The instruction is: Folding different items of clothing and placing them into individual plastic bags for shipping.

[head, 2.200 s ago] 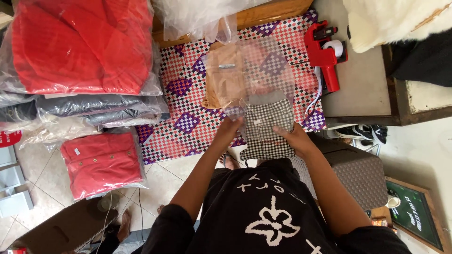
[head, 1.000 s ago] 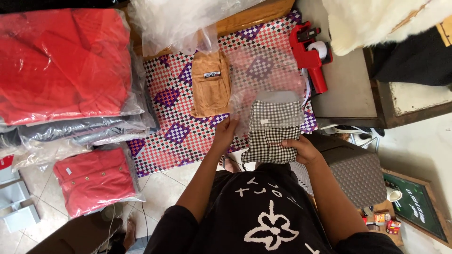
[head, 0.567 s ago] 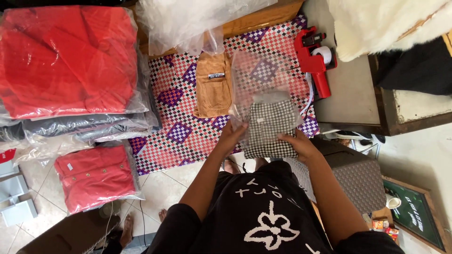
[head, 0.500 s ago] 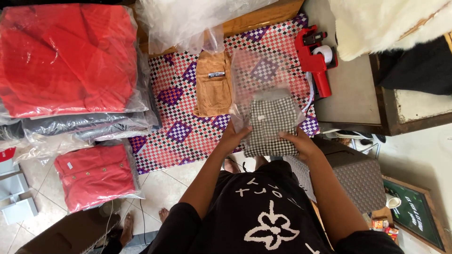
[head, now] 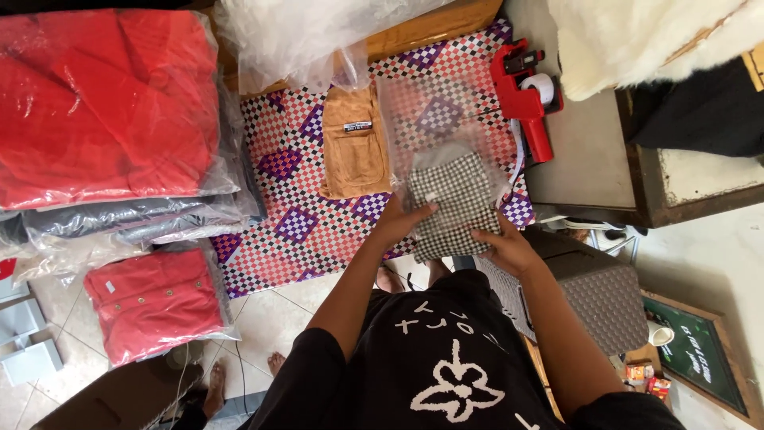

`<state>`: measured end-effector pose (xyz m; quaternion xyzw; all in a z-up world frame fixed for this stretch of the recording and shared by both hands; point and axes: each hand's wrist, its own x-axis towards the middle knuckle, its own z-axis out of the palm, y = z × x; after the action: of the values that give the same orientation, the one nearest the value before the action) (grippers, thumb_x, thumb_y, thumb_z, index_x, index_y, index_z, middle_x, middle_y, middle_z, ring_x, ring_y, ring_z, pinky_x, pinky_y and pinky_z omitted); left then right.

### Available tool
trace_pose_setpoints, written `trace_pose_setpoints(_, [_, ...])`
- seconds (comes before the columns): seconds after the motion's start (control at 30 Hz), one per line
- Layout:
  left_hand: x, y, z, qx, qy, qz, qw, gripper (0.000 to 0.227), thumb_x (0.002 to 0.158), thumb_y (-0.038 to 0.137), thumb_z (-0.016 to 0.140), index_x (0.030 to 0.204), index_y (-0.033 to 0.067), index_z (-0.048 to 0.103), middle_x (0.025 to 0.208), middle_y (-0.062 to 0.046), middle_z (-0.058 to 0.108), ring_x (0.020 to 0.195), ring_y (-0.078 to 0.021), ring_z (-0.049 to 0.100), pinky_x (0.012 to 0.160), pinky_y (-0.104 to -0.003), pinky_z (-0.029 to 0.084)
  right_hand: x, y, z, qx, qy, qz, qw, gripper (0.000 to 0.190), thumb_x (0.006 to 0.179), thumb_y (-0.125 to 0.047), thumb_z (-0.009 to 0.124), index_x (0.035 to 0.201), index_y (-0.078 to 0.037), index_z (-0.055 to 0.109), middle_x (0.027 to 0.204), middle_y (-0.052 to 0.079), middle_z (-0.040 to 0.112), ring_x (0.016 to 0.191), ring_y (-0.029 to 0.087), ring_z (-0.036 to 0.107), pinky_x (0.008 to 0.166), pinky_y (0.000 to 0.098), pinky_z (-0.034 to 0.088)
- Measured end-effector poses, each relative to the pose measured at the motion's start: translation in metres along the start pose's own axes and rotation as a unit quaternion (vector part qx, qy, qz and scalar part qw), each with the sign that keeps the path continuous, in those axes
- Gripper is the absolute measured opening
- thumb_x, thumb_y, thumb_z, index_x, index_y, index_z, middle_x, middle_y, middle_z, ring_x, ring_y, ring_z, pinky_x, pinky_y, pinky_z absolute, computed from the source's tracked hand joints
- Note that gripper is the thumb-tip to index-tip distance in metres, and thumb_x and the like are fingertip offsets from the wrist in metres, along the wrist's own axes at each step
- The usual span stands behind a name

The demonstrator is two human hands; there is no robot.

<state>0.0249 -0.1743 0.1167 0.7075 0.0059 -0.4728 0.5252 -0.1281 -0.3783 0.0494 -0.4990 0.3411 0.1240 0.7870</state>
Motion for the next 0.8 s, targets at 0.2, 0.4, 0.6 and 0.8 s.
trace_pose_setpoints(0.2, [0.006,-0.013,-0.003,0.036,-0.017,0.084,0.996,0.094,0.087,0.043,0.078,0.154,-0.0056,0.034,0.154,-0.03,0.04,0.146,-0.0416,0.038,0.121,-0.053,0.032,0.014,0.008,0.015,0.094,0.072,-0.08,0.99,0.059,0.095,-0.011,0.073,0.147,-0.008,0.048,0.117,0.009,0.063,0.105,0.025,0.066,0.089,0.0448,0.061])
trace_pose_setpoints(0.4, [0.022,-0.08,-0.024,-0.064,-0.012,0.139,0.988,0.072,0.088,0.019,0.081,0.144,-0.0082,0.045,0.13,-0.024,0.061,0.119,-0.0295,0.059,0.102,-0.047,0.049,0.014,0.013,0.027,0.136,0.169,-0.107,0.97,0.079,0.088,-0.007,0.081,0.147,0.001,0.03,0.126,0.017,0.055,0.111,0.03,0.063,0.096,0.0478,0.06])
trace_pose_setpoints(0.6, [0.023,-0.061,-0.026,-0.025,0.008,0.096,0.995,0.073,0.088,0.028,0.083,0.143,-0.0046,0.049,0.13,-0.024,0.062,0.119,-0.0337,0.063,0.103,-0.05,0.047,-0.025,-0.058,0.036,-0.194,0.027,-0.117,0.974,0.115,0.069,-0.002,0.09,0.16,-0.006,0.019,0.148,0.029,0.048,0.136,0.043,0.049,0.111,0.0573,0.043])
trace_pose_setpoints(0.8, [0.016,-0.034,-0.018,-0.017,0.025,0.084,0.996,0.07,0.083,0.035,0.085,0.136,-0.0021,0.059,0.12,-0.02,0.069,0.112,-0.0308,0.068,0.101,-0.048,0.049,0.015,0.007,0.006,-0.227,0.176,-0.166,0.943,0.056,0.067,-0.008,0.091,0.111,-0.007,0.058,0.095,0.011,0.064,0.092,0.027,0.061,0.082,0.0443,0.048])
